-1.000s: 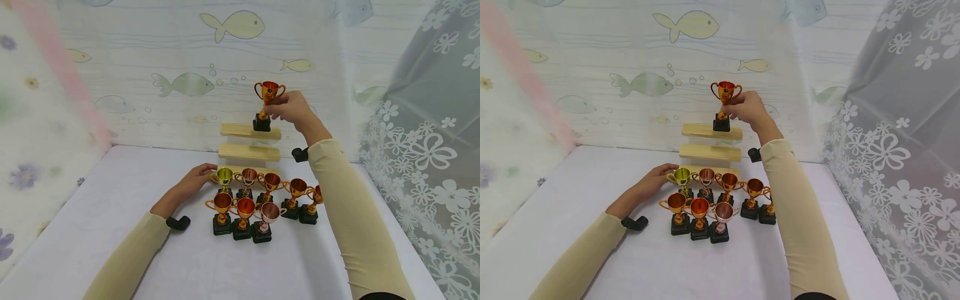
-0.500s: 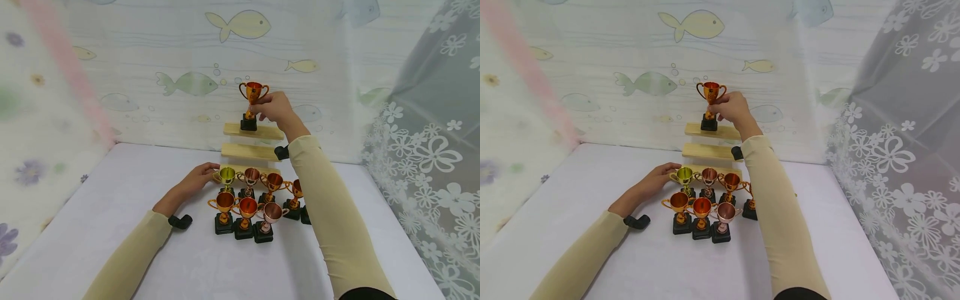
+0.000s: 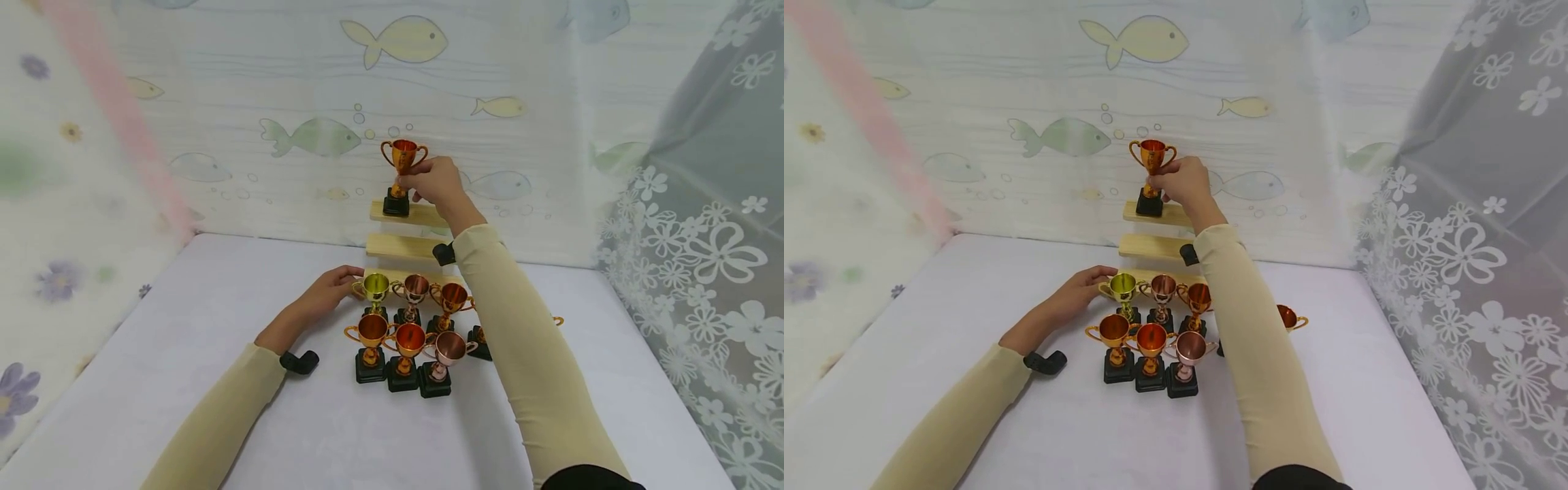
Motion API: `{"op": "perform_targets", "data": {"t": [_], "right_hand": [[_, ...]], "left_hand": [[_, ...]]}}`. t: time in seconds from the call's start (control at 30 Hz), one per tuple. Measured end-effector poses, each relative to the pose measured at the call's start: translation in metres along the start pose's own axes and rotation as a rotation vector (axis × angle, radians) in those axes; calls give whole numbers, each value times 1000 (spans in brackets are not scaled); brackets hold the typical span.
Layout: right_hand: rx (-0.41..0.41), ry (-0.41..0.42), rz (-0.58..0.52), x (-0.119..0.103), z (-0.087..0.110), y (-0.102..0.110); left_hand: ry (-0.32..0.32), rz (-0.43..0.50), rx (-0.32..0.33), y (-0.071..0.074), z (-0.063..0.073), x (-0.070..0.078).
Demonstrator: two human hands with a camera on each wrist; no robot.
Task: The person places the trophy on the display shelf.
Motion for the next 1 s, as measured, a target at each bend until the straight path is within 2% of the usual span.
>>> {"op": "perform_targets", "data": {"t": [0.27,0.43,0.57,0.77,1.0], "right_hand": [[-1,9,-45,3,3,-7],[-31,-7,14,2,10,-3],[-69,-22,93,0,18,6],[-97,57,183,-1,37,28],[-109,132,256,3,76,57]], "left_hand": [[7,-6,3,-1,-1,0],[-7,3,-9,-1,1,0],[-18,6,-22,-1,1,3],[-25,-3,-25,-1,0,3],[-15,-20,-26,-2,1,1]]}}
Point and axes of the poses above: each hand's wrist, its own z-axis away from the middle knuckle, its own y-axis out of the back of the hand, x = y × z, the point moved 5 cm from there along -z, towards the middle knuckle, and after that the axes turned 11 degrees about z, right-handed, at the moved point
